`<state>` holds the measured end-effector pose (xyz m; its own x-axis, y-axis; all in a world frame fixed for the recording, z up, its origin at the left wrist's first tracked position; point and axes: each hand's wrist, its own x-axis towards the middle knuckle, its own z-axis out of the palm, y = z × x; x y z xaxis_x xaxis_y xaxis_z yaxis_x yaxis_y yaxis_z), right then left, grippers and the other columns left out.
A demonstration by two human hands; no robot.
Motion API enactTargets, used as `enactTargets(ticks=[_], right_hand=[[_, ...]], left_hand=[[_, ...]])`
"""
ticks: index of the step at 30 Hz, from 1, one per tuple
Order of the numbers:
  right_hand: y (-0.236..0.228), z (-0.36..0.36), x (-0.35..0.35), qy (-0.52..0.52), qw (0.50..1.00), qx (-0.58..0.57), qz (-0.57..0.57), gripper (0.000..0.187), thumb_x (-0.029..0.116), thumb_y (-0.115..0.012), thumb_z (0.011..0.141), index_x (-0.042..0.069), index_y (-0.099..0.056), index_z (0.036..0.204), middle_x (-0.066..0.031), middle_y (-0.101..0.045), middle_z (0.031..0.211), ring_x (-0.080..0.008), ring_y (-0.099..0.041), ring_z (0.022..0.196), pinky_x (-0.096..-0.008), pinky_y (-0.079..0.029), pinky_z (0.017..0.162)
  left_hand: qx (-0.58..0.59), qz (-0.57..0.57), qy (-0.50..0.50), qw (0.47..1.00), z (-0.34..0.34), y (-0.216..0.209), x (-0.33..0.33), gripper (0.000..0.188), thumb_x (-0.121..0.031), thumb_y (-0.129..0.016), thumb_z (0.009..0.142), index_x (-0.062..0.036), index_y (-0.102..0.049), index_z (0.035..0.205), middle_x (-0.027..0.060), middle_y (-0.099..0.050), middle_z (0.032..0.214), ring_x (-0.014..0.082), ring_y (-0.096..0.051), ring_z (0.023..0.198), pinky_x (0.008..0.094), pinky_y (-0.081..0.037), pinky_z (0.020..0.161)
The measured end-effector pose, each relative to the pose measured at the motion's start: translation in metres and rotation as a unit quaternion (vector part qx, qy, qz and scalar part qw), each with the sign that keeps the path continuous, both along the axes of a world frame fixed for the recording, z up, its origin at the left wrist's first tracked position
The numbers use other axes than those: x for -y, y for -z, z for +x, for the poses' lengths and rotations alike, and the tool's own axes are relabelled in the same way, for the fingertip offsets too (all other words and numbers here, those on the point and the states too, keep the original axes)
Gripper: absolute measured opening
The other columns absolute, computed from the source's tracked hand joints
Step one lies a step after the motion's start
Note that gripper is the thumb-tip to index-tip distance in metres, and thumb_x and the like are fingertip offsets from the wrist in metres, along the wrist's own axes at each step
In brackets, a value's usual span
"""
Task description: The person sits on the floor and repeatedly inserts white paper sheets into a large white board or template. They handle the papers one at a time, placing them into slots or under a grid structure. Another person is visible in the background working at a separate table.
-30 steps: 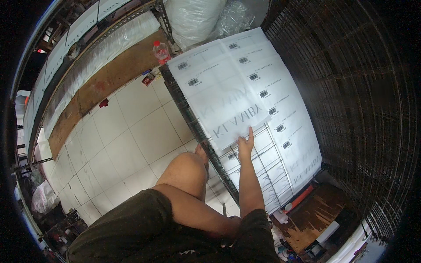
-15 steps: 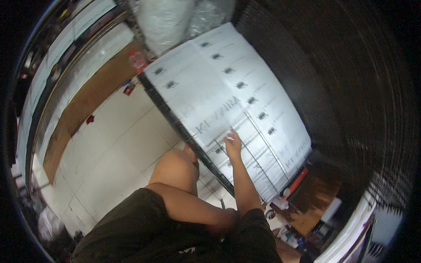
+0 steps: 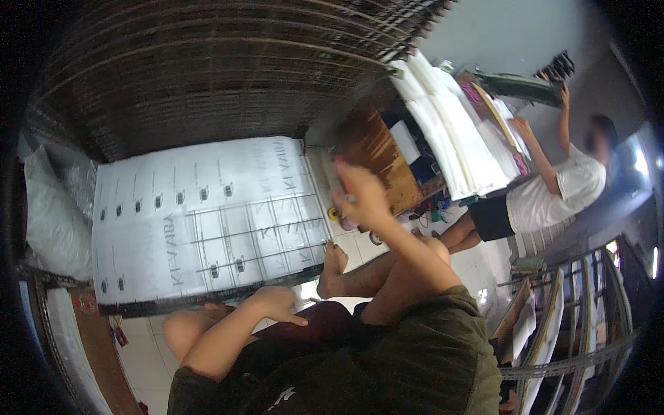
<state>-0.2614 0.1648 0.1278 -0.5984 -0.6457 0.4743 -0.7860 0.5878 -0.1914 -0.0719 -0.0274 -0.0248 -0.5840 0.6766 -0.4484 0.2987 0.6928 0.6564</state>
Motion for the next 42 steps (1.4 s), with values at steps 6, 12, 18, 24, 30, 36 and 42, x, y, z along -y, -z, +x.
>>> enactTargets(ticks=[6, 12, 18, 24, 30, 36, 42], right_hand=[[-0.107, -0.018, -0.164, 0.344, 0.871, -0.193, -0.292, 0.048, 0.017, -0.073, 0.078, 0.000, -0.056, 0.120, -0.0153, -0.061, 0.114, -0.0274, -0.058, 0.106, -0.0388, -0.044, 0.090], [-0.135, -0.085, -0.356, 0.443, 0.778, -0.191, -0.402, 0.096, 0.013, -0.078, 0.070, 0.006, -0.022, 0.147, -0.0184, -0.050, 0.128, -0.0290, -0.054, 0.108, -0.0366, -0.044, 0.092], [-0.123, -0.130, -0.393, 0.422, 0.877, -0.120, -0.194, 0.064, 0.008, -0.068, 0.078, 0.013, -0.044, 0.138, -0.0179, -0.055, 0.125, -0.0304, -0.062, 0.103, -0.0348, -0.048, 0.090], [-0.152, -0.115, -0.285, 0.274, 0.931, -0.090, -0.222, 0.026, 0.016, -0.055, 0.094, 0.000, -0.060, 0.114, -0.0178, -0.062, 0.107, -0.0240, -0.066, 0.080, -0.0337, -0.052, 0.071], [-0.202, -0.045, -0.169, 0.196, 0.941, -0.266, -0.076, 0.021, 0.002, -0.047, 0.092, 0.001, -0.058, 0.110, -0.0171, -0.063, 0.094, -0.0290, -0.062, 0.086, -0.0350, -0.047, 0.077], [-0.195, 0.052, -0.037, 0.095, 0.969, -0.218, -0.064, 0.022, -0.007, -0.046, 0.088, -0.002, -0.059, 0.105, -0.0166, -0.065, 0.091, -0.0284, -0.065, 0.078, -0.0322, -0.049, 0.071], [-0.137, 0.080, 0.020, -0.041, 0.990, -0.130, -0.022, 0.016, 0.001, -0.047, 0.091, -0.002, -0.058, 0.102, -0.0186, -0.066, 0.095, -0.0312, -0.065, 0.084, -0.0352, -0.049, 0.076]], left_hand=[[-0.017, -0.035, -0.017, 0.999, 0.002, 0.015, 0.012, 0.084, -0.077, -0.058, 0.069, 0.0044, -0.068, 0.087, 0.0235, -0.067, 0.088, 0.0362, -0.065, 0.087, 0.0453, -0.051, 0.075], [-0.024, -0.029, -0.044, 0.998, -0.003, 0.031, 0.007, 0.080, -0.078, -0.059, 0.067, 0.0009, -0.061, 0.077, 0.0206, -0.065, 0.083, 0.0349, -0.064, 0.081, 0.0436, -0.049, 0.070], [-0.020, -0.017, -0.085, 0.996, -0.006, 0.032, 0.013, 0.076, -0.078, -0.060, 0.067, -0.0027, -0.055, 0.076, 0.0174, -0.062, 0.075, 0.0342, -0.062, 0.077, 0.0423, -0.048, 0.068], [-0.081, 0.031, -0.165, 0.982, -0.009, 0.030, 0.018, 0.064, -0.066, -0.067, 0.069, -0.0053, -0.058, 0.086, 0.0141, -0.062, 0.087, 0.0322, -0.062, 0.087, 0.0403, -0.049, 0.074], [-0.323, 0.205, -0.374, 0.845, -0.041, -0.006, 0.001, 0.060, -0.043, -0.076, 0.072, -0.0083, -0.054, 0.116, 0.0121, -0.055, 0.115, 0.0320, -0.057, 0.105, 0.0410, -0.048, 0.087], [-0.479, 0.268, -0.473, 0.689, -0.052, -0.068, 0.019, 0.094, -0.045, -0.083, 0.062, -0.0118, -0.039, 0.138, 0.0192, -0.035, 0.138, 0.0382, -0.038, 0.126, 0.0473, -0.038, 0.100], [-0.512, 0.316, -0.500, 0.623, -0.033, -0.085, 0.030, 0.048, -0.025, -0.076, 0.075, -0.0090, -0.057, 0.116, 0.0133, -0.063, 0.108, 0.0322, -0.059, 0.100, 0.0443, -0.043, 0.091]])
